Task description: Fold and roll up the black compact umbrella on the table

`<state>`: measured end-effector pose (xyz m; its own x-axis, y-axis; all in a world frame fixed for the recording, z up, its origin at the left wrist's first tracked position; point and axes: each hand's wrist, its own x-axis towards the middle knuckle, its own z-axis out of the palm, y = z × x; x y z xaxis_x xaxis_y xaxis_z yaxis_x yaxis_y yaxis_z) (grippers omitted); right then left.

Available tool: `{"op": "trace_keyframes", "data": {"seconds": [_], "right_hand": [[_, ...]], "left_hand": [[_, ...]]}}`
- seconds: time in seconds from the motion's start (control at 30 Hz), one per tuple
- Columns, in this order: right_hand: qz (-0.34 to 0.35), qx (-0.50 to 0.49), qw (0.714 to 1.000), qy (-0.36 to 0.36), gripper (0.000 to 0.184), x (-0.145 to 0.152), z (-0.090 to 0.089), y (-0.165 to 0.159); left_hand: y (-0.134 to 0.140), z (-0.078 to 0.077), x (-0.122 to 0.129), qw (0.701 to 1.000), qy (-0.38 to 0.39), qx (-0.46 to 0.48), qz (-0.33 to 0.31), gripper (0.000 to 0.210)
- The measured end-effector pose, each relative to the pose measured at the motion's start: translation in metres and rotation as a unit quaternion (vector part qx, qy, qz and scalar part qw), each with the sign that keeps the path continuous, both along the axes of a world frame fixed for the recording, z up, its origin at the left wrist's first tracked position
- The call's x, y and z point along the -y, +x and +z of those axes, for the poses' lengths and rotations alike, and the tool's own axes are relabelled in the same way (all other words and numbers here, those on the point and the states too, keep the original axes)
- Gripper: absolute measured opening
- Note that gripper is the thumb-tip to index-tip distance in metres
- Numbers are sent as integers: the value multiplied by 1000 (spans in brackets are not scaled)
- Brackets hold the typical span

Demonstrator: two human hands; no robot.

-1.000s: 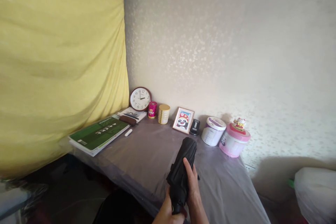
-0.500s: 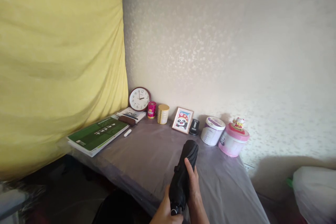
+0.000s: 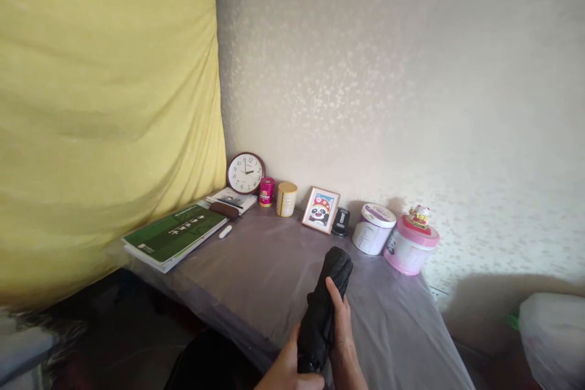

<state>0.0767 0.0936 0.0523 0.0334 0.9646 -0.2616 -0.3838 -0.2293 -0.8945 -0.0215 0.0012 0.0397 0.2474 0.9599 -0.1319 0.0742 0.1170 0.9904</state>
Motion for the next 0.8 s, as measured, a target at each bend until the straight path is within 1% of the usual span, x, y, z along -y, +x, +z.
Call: {"op": "trace_keyframes", "data": {"seconds": [0.03, 0.07, 0.1, 0.17, 0.2, 0.27, 0.3, 0.33, 0.37, 0.4, 0.43, 0.47, 0.53, 0.57, 0.6, 0.63, 0.67, 0.73, 0.8], "right_hand": [[9, 4, 1000, 1, 58, 0, 0, 1], [14, 15, 1000, 6, 58, -1, 0, 1], [14, 32, 999, 14, 58, -1, 0, 1], [7, 69, 997, 31, 58, -1, -1, 0], [-3, 87, 996, 35, 59, -1, -2, 0], [-23, 113, 993, 30, 60, -1, -4, 0], [-31, 118, 992, 23, 60, -1, -4, 0], [-36, 116, 993, 15, 60, 0, -5, 1], [-37, 108, 993, 6, 60, 1, -4, 1], [-34, 94, 995, 0, 60, 2, -3, 2], [-29, 76, 997, -6, 60, 3, -2, 2], [-22, 58, 998, -12, 61, 4, 0, 3], [-4, 27, 999, -22, 62, 5, 2, 4], [5, 19, 1000, -23, 63, 5, 3, 4], [11, 19, 1000, -19, 63, 5, 2, 4], [14, 26, 1000, -10, 63, 5, 2, 4], [10, 39, 999, 4, 62, 4, 0, 4], [-13, 74, 997, 29, 60, 3, -3, 4], [-36, 99, 994, 40, 59, 3, -6, 3]], "left_hand": [[1, 0, 1, 999, -23, 28, -6, 85], [2, -2, 1, 999, -28, 34, 1, 84], [4, -5, 1, 999, -12, 21, 21, 86], [7, -14, 1, 996, 31, -53, 68, 91], [9, -19, 1, 990, 33, -107, 84, 94], [11, -26, 0, 973, 3, -212, 94, 96], [11, -28, 0, 966, -8, -244, 90, 96], [10, -28, -1, 963, -6, -257, 85, 96], [9, -26, -1, 965, 10, -249, 81, 96], [7, -24, -1, 972, 33, -218, 76, 97], [6, -20, -1, 983, 46, -168, 65, 97], [5, -16, 0, 992, 40, -108, 47, 96], [3, -10, 1, 1000, -10, 5, 1, 89], [3, -9, 1, 998, -37, 40, -15, 84], [4, -9, 1, 997, -50, 55, -20, 81], [5, -11, 1, 998, -45, 49, -13, 81], [6, -15, 1, 999, -27, 26, 5, 83], [9, -24, 1, 996, 9, -66, 60, 91], [11, -31, 1, 979, 17, -174, 106, 96]]}}
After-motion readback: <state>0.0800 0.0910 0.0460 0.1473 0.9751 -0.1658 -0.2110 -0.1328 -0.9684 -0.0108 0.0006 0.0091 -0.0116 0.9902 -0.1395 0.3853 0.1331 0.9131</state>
